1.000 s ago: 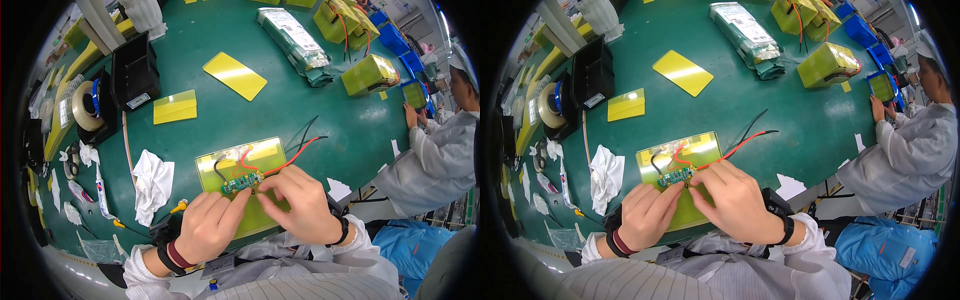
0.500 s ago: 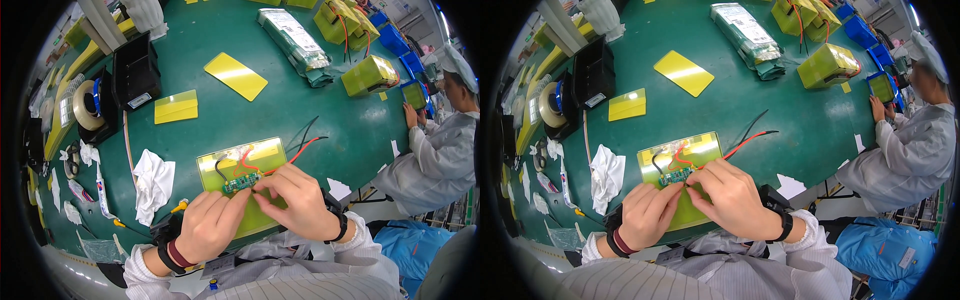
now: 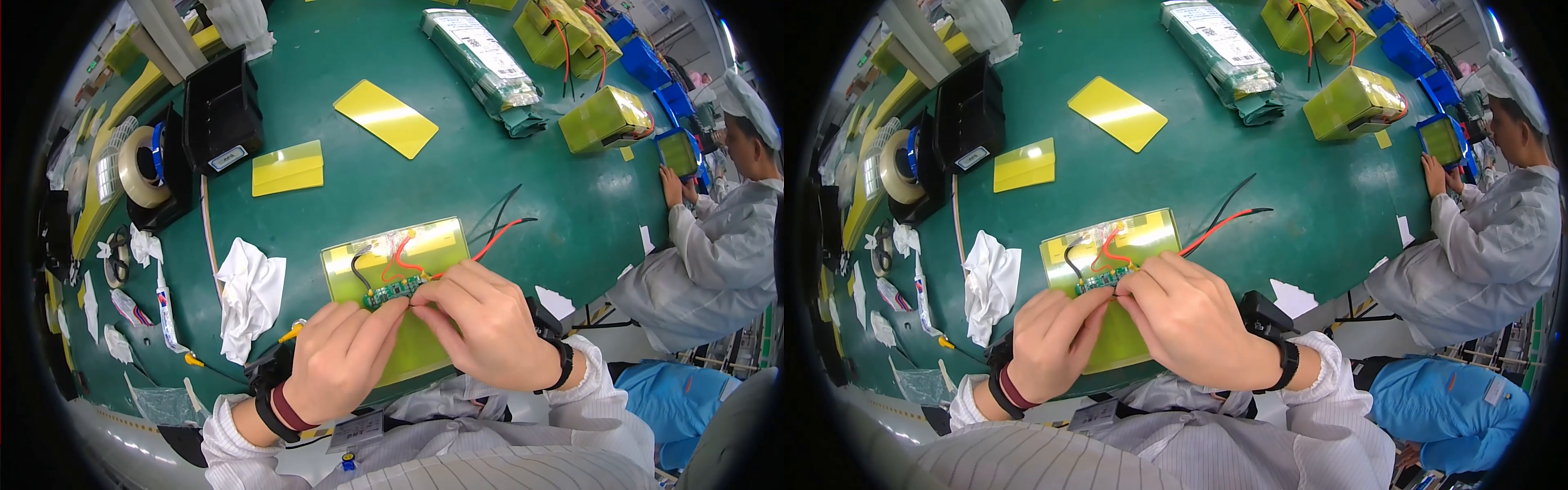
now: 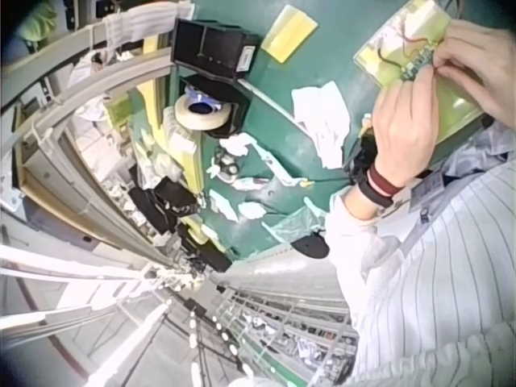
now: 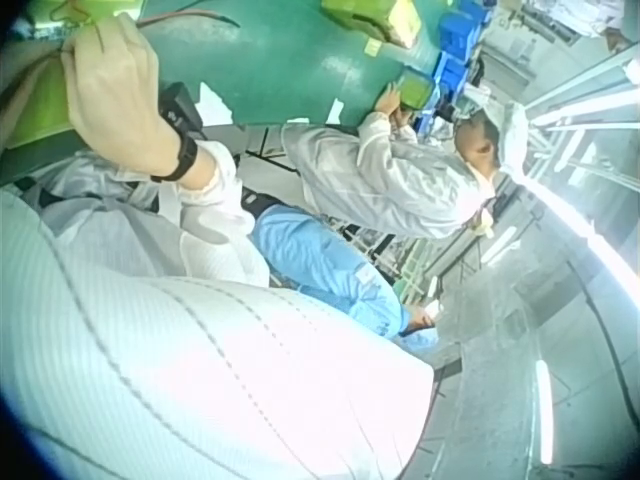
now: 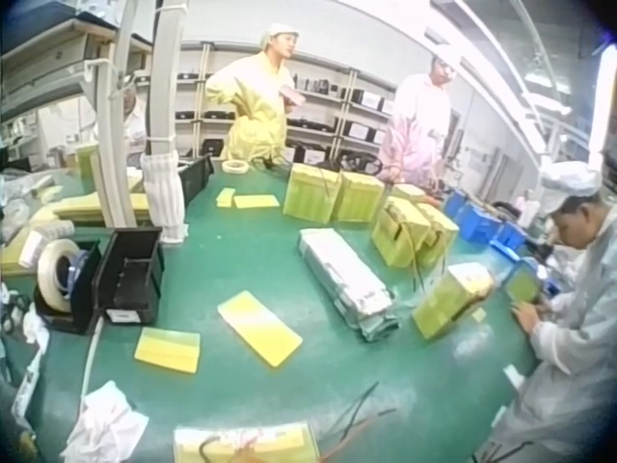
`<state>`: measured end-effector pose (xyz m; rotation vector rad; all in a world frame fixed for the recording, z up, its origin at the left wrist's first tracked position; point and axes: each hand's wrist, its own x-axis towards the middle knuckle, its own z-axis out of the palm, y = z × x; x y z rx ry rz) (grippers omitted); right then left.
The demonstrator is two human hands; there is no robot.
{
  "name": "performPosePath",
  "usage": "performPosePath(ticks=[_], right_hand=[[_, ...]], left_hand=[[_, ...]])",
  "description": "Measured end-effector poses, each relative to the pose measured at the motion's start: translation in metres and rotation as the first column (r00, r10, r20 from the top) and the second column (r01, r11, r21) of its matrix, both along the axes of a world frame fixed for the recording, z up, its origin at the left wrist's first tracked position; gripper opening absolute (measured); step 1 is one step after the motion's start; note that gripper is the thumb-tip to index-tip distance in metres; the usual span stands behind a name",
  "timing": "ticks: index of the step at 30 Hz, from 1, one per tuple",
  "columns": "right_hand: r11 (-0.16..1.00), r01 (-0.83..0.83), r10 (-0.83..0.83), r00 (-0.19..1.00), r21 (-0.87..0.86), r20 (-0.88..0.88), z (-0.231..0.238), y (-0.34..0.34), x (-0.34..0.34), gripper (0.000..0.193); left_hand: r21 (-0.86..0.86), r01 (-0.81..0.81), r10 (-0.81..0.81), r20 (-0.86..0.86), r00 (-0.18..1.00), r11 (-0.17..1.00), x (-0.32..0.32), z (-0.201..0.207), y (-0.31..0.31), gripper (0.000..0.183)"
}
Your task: Apply adhesive or sealant and attach a circuit board to a large battery pack component.
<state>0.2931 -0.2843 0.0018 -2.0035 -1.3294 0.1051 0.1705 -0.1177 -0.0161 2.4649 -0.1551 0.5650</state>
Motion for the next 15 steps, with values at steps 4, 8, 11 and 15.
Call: performPosePath(ticks=[4, 8, 11, 15], right_hand=[[0.999, -0.001, 0.001, 1.000, -0.047, 0.010, 0.0034, 0.0018, -0.0014, 0.010], [0.999, 0.007, -0.006, 1.000, -0.053, 0.023, 0.0048, 0.0043, -0.0009, 0.017], [0.999, 0.019, -0.018, 0.999, -0.044, 0.031, 0.0058, 0.0037, -0.0006, 0.018], [1.000, 0.013, -0.013, 1.000, 0.005, -0.008, 0.0022, -0.0028, 0.0028, 0.019]], left_hand=[[0.013, 0.000, 0.000, -0.003, 1.000, 1.000, 0.0013, 0.0001, 0.0008, 0.033], [0.024, 0.003, -0.004, 0.014, 1.000, 1.000, 0.0039, -0.0011, 0.0014, 0.031], [0.029, 0.002, -0.003, 0.040, 0.999, 1.000, 0.0061, -0.0013, 0.0005, 0.030], [0.037, 0.002, -0.004, 0.050, 0.999, 0.999, 0.0065, -0.0021, 0.0004, 0.030]])
